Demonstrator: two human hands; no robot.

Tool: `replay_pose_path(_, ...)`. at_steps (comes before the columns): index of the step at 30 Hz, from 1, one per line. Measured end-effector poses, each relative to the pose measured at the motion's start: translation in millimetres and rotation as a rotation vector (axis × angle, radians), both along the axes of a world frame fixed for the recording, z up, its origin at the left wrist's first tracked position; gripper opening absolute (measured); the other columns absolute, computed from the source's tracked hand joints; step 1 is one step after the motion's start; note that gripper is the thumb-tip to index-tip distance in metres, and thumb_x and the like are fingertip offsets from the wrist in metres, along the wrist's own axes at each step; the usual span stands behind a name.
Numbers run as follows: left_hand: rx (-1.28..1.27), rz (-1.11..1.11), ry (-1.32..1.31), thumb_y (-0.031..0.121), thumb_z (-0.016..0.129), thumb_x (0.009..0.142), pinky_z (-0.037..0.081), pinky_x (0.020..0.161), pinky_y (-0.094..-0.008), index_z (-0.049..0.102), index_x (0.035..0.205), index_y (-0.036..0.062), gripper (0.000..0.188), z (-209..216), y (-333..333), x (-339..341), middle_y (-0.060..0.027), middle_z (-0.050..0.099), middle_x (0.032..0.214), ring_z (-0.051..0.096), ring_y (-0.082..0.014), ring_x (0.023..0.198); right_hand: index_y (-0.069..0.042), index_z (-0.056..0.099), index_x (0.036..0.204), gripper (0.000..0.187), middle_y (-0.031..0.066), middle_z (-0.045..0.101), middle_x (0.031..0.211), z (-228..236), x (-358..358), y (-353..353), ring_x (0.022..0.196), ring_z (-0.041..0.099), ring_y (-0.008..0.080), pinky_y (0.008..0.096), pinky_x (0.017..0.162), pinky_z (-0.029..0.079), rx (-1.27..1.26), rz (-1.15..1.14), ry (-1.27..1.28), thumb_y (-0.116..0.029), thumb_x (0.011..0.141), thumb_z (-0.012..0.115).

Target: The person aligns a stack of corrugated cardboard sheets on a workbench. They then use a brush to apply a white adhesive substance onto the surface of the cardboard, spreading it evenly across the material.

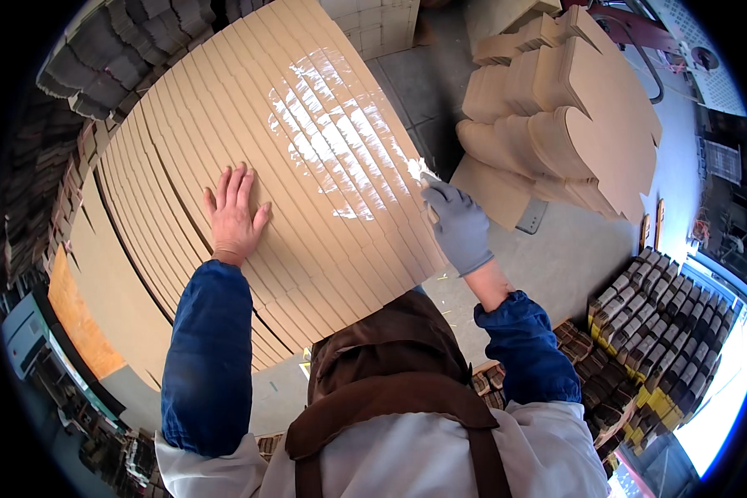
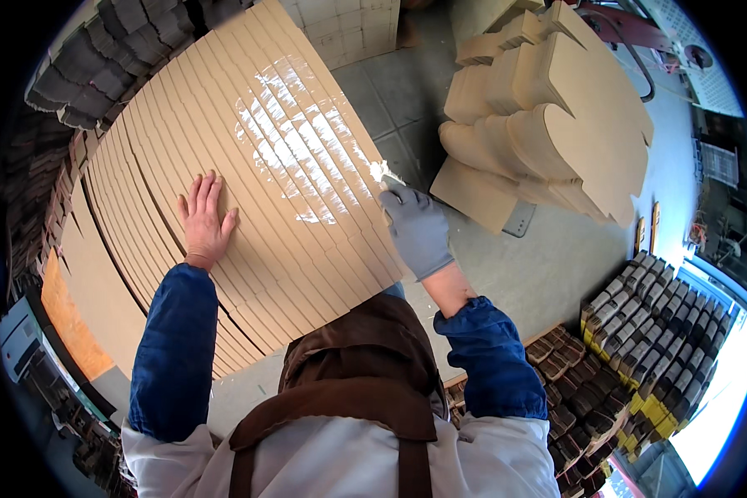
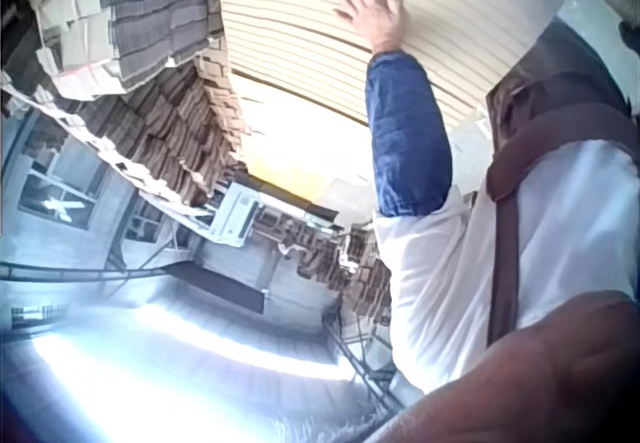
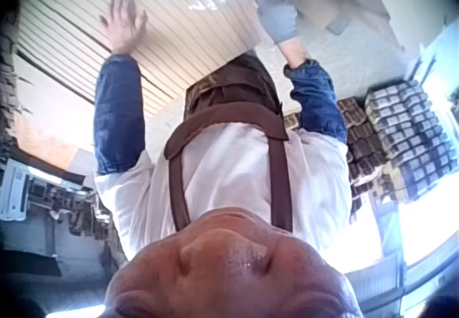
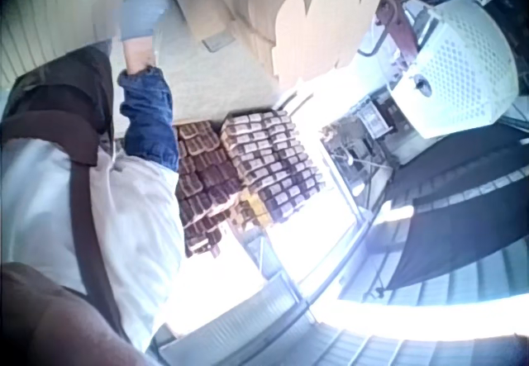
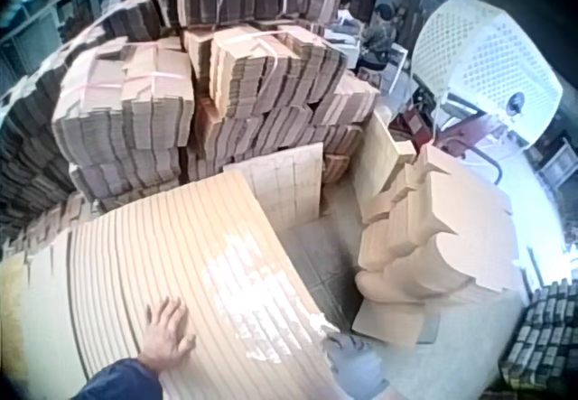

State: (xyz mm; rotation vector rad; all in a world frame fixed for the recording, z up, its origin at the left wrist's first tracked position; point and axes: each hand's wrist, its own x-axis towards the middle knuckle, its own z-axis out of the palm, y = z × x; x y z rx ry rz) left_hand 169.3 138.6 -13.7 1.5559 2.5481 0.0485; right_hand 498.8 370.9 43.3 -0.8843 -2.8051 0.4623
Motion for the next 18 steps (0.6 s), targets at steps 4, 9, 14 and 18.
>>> replay_pose_path(4,0.013,-0.008,0.005,0.045,0.059,0.093,0.016,0.118,-0.0624,0.040,0.151,0.0145,0.068,-2.7,1.4,0.2,-0.0017,0.032,0.162,0.024,-0.0284,0.151,-0.016,0.068,0.107,0.031,0.0017,0.066,0.109,27.4,-23.9,-60.0,0.088,0.066,0.0246,0.0349,0.072,0.055,-0.027,0.237,0.072,-0.010,0.077,0.068)
replay_pose_path(9,0.019,0.000,0.019,0.045,0.059,0.093,0.017,0.118,-0.0622,0.040,0.151,0.0144,0.068,1.2,-5.5,-1.3,-0.0022,0.033,0.161,0.025,-0.0280,0.151,-0.008,0.065,0.113,0.021,0.0042,0.067,0.105,-9.7,6.6,8.0,0.089,0.068,0.0236,0.0347,0.076,0.056,-0.518,-0.245,0.318,-0.014,0.093,0.065)
replay_pose_path(14,0.027,-0.013,0.014,0.045,0.059,0.093,0.017,0.118,-0.0619,0.040,0.151,0.0144,0.068,0.3,2.5,1.4,-0.0023,0.033,0.161,0.024,-0.0278,0.151,0.004,0.066,0.110,0.018,0.0048,0.070,0.103,-13.4,-9.1,11.4,0.095,0.066,0.0116,0.0268,0.082,0.054,-1.618,-0.529,0.713,-0.010,0.098,0.062)
replay_pose_path(18,0.009,0.001,0.018,0.045,0.058,0.093,0.017,0.119,-0.0617,0.040,0.151,0.0149,0.068,2.3,1.5,-1.7,-0.0014,0.032,0.162,0.024,-0.0273,0.151,0.002,0.068,0.107,0.018,0.0031,0.070,0.100,-23.3,6.4,28.0,0.091,0.064,0.0087,0.0252,0.081,0.052,-0.882,-0.429,0.494,-0.014,0.098,0.064)
